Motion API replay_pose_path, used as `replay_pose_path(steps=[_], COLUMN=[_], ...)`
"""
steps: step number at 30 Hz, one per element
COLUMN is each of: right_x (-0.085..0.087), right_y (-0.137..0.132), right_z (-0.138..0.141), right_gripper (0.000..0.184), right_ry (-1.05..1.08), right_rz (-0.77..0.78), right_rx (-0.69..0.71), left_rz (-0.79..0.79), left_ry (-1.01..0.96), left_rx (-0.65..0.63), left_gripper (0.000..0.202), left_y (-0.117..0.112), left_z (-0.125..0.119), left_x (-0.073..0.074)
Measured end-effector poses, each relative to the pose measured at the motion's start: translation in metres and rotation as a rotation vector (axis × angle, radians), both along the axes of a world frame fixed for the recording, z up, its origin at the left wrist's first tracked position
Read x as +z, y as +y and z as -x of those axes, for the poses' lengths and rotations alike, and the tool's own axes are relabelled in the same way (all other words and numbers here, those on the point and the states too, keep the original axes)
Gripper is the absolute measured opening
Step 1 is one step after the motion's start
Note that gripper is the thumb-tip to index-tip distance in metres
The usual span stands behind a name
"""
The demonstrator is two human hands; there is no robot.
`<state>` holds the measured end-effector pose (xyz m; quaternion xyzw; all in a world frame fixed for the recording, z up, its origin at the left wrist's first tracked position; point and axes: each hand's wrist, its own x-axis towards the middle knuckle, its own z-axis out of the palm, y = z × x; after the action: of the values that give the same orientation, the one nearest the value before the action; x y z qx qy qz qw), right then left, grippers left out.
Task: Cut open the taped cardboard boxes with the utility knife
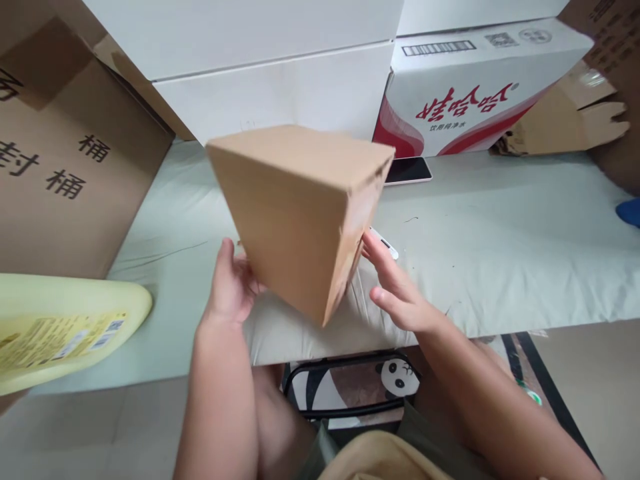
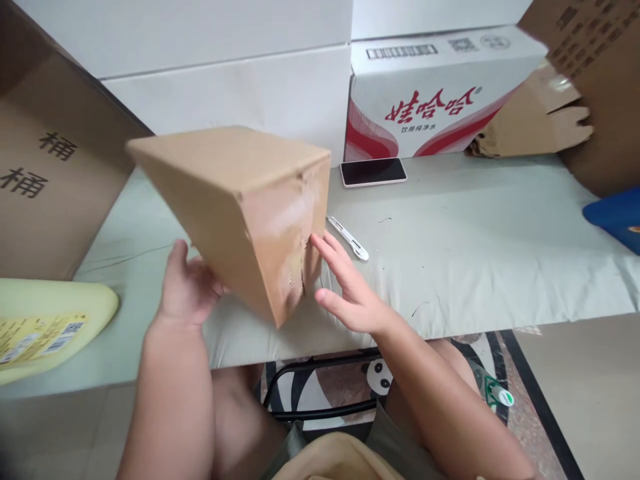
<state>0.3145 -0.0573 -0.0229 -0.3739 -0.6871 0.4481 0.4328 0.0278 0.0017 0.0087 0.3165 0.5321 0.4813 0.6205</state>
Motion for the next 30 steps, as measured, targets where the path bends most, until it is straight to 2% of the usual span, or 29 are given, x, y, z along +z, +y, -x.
replay_pose_path(steps=[2, 4, 7, 9, 10, 11, 13, 15, 16, 17, 20, 23, 30], right_x=[-0.003, -0.003, 0.001, 0.006, 0.008, 0.01, 0.013, 0.015, 0.016, 0.017, 0.017, 0.018, 0.018], right_y=[-0.001, -0.002, 0.001, 0.003, 0.003, 0.004, 0.003, 0.001, 0.001, 0.0, 0.0, 0.001, -0.003], right_z=[-0.002, -0.004, -0.008, -0.01, -0.01, -0.01, -0.008, -0.005, -0.003, -0.001, 0.003, 0.004, 0.006], right_gripper=[0.077, 0.075, 0.066, 0.055, 0.049, 0.045, 0.039, 0.037, 0.037, 0.037, 0.037, 0.039, 0.036], right_ry=[0.031, 0.109, 0.266, 0.286, 0.256, 0.211, 0.123, 0.081, 0.069, 0.059, 0.047, 0.062, 0.104], right_rz=[0.01, 0.05, 0.104, 0.096, 0.081, 0.064, 0.024, -0.005, -0.01, -0.009, 0.014, 0.044, 0.093], right_rx=[-0.035, -0.1, -0.19, -0.201, -0.194, -0.177, -0.104, 0.002, 0.051, 0.086, 0.125, 0.117, 0.114], left_rz=[0.029, 0.031, 0.097, 0.172, 0.191, 0.182, 0.074, -0.142, -0.268, -0.387, -0.582, -0.605, -0.587], left_ry=[0.053, 0.092, 0.205, 0.335, 0.4, 0.459, 0.526, 0.506, 0.472, 0.435, 0.395, 0.403, 0.353], left_rx=[-0.271, -0.492, -0.746, -0.841, -0.827, -0.748, -0.423, -0.082, 0.011, 0.038, -0.069, -0.13, -0.155], left_gripper=[0.082, 0.076, 0.068, 0.065, 0.063, 0.061, 0.058, 0.06, 0.064, 0.07, 0.079, 0.07, 0.061], left_y=[-0.006, -0.011, -0.015, -0.013, -0.011, -0.008, -0.002, 0.003, 0.005, 0.006, 0.005, 0.003, 0.002], left_z=[0.001, 0.003, 0.004, 0.004, 0.004, 0.004, 0.006, 0.007, 0.008, 0.008, 0.006, 0.001, -0.001], left_x=[-0.004, -0.006, -0.007, -0.008, -0.008, -0.01, -0.015, -0.02, -0.023, -0.025, -0.025, -0.022, -0.018])
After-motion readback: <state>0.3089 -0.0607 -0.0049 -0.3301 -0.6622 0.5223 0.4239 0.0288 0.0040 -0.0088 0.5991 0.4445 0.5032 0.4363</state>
